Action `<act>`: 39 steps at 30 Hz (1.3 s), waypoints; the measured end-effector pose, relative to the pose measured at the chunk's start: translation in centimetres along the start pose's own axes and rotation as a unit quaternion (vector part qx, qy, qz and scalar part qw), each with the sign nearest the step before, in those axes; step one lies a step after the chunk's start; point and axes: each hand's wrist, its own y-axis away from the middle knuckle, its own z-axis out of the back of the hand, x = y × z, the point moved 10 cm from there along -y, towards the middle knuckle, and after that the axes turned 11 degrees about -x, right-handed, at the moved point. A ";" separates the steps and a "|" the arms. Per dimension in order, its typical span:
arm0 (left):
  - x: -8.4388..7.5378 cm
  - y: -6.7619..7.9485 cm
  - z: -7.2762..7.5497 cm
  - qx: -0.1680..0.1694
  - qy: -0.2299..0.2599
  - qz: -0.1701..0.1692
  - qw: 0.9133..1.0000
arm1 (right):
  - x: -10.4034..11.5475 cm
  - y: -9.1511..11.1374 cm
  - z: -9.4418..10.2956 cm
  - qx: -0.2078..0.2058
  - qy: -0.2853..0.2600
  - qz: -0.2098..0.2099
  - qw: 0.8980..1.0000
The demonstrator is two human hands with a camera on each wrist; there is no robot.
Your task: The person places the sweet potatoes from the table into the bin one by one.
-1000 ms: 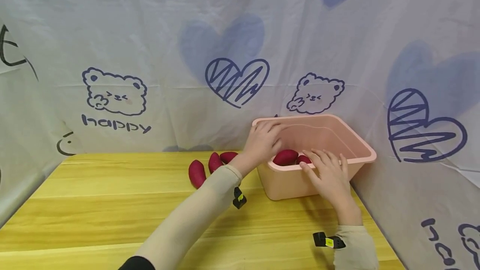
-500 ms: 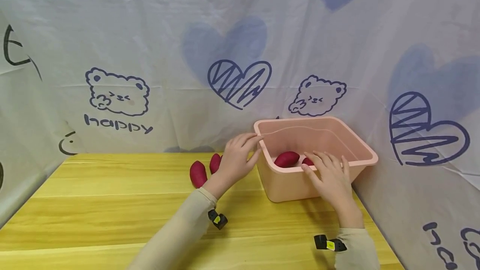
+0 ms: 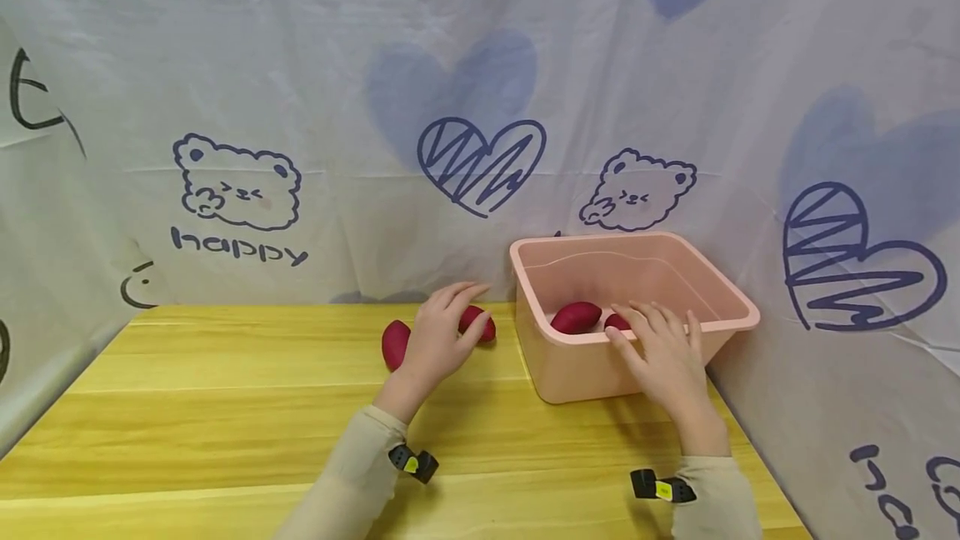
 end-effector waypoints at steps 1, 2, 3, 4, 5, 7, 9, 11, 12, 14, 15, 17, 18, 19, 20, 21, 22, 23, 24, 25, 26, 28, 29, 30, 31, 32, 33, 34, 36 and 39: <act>0.3 0.2 -0.1 0.000 0.001 0.005 1.000 | 0.0 0.0 0.0 0.000 0.001 0.000 1.000; 0.5 0.3 -0.1 0.002 0.002 0.010 1.000 | 0.0 0.0 0.1 0.000 0.002 -0.001 1.000; 0.8 0.5 -0.2 0.004 0.001 0.014 1.000 | -0.1 0.0 0.1 0.000 0.002 -0.001 1.000; 1.0 0.6 -0.3 0.009 0.000 0.018 1.000 | -0.1 0.0 0.1 0.001 0.002 -0.002 1.000; 1.2 0.7 -0.5 0.015 -0.002 0.022 1.000 | -0.1 0.0 0.1 0.001 0.002 -0.003 1.000; 1.8 1.0 -0.9 0.036 -0.009 0.032 0.999 | -0.1 0.0 0.0 0.000 0.003 -0.003 1.000; 2.6 1.2 -1.3 0.060 -0.021 0.047 0.997 | -0.1 0.0 0.0 0.000 0.004 -0.005 1.000; 3.7 1.5 -1.7 0.082 -0.031 0.066 0.994 | 0.0 0.0 0.0 -0.001 0.004 -0.005 1.000; 4.3 1.7 -1.8 0.092 -0.035 0.076 0.992 | 0.0 0.0 0.0 -0.001 0.005 -0.005 1.000; 5.4 1.9 -2.0 0.101 -0.040 0.089 0.990 | 0.0 0.0 0.0 -0.002 0.005 -0.005 1.000; 6.1 2.1 -2.1 0.105 -0.042 0.097 0.989 | 0.0 0.0 0.0 -0.002 0.004 -0.005 1.000; 7.1 2.4 -2.2 0.109 -0.038 0.107 0.988 | 0.1 -0.1 0.0 -0.003 0.004 -0.005 1.000; 7.5 2.6 -2.2 0.111 -0.035 0.112 0.987 | 0.1 -0.1 0.1 -0.004 0.003 -0.004 1.000; 8.0 2.7 -2.3 0.111 -0.033 0.115 0.987 | 0.1 -0.1 0.0 -0.004 0.002 -0.004 1.000; 8.4 2.9 -2.4 0.113 -0.030 0.123 0.986 | 0.1 -0.1 0.0 -0.004 0.002 -0.004 1.000; 8.9 3.1 -2.4 0.116 -0.028 0.131 0.984 | 0.1 -0.1 0.0 -0.002 0.001 -0.004 1.000; 9.3 3.3 -2.5 0.118 -0.026 0.136 0.983 | 0.1 -0.1 0.0 -0.001 0.001 -0.005 1.000; 9.7 3.5 -2.7 0.121 -0.026 0.142 0.982 | 0.1 -0.1 0.0 -0.001 0.000 -0.005 1.000; 10.1 3.7 -2.8 0.124 -0.025 0.150 0.981 | 0.1 -0.1 0.0 0.000 -0.001 -0.006 1.000; 10.5 3.9 -2.9 0.129 -0.025 0.156 0.979 | 0.1 -0.1 0.0 0.000 -0.002 -0.006 1.000; 10.8 4.1 -3.0 0.135 -0.025 0.165 0.977 | 0.1 -0.1 0.0 0.000 -0.002 -0.007 1.000; 11.5 4.4 -3.2 0.145 -0.031 0.177 0.973 | 0.0 -0.1 0.1 -0.001 -0.003 -0.008 1.000; 11.8 4.6 -3.2 0.149 -0.033 0.183 0.971 | 0.0 -0.1 0.1 -0.001 -0.004 -0.008 1.000; 12.1 4.7 -3.2 0.153 -0.035 0.190 0.969 | 0.0 -0.1 0.1 -0.001 -0.004 -0.007 1.000; 12.4 4.8 -3.1 0.157 -0.039 0.195 0.967 | 0.1 -0.1 0.1 -0.001 -0.004 -0.007 1.000; 12.6 5.0 -3.1 0.162 -0.043 0.201 0.965 | 0.1 -0.1 0.1 -0.001 -0.005 -0.007 1.000; 12.8 5.1 -3.1 0.165 -0.046 0.204 0.964 | 0.1 -0.1 0.1 -0.002 -0.005 -0.007 1.000; 13.0 5.3 -3.0 0.168 -0.047 0.207 0.963 | 0.1 -0.1 0.1 -0.002 -0.006 -0.007 1.000; 13.4 5.6 -3.1 0.174 -0.046 0.213 0.960 | 0.1 -0.1 0.1 -0.003 -0.007 -0.006 1.000; 13.8 6.0 -3.3 0.180 -0.042 0.212 0.960 | 0.1 -0.1 0.1 -0.003 -0.008 -0.007 1.000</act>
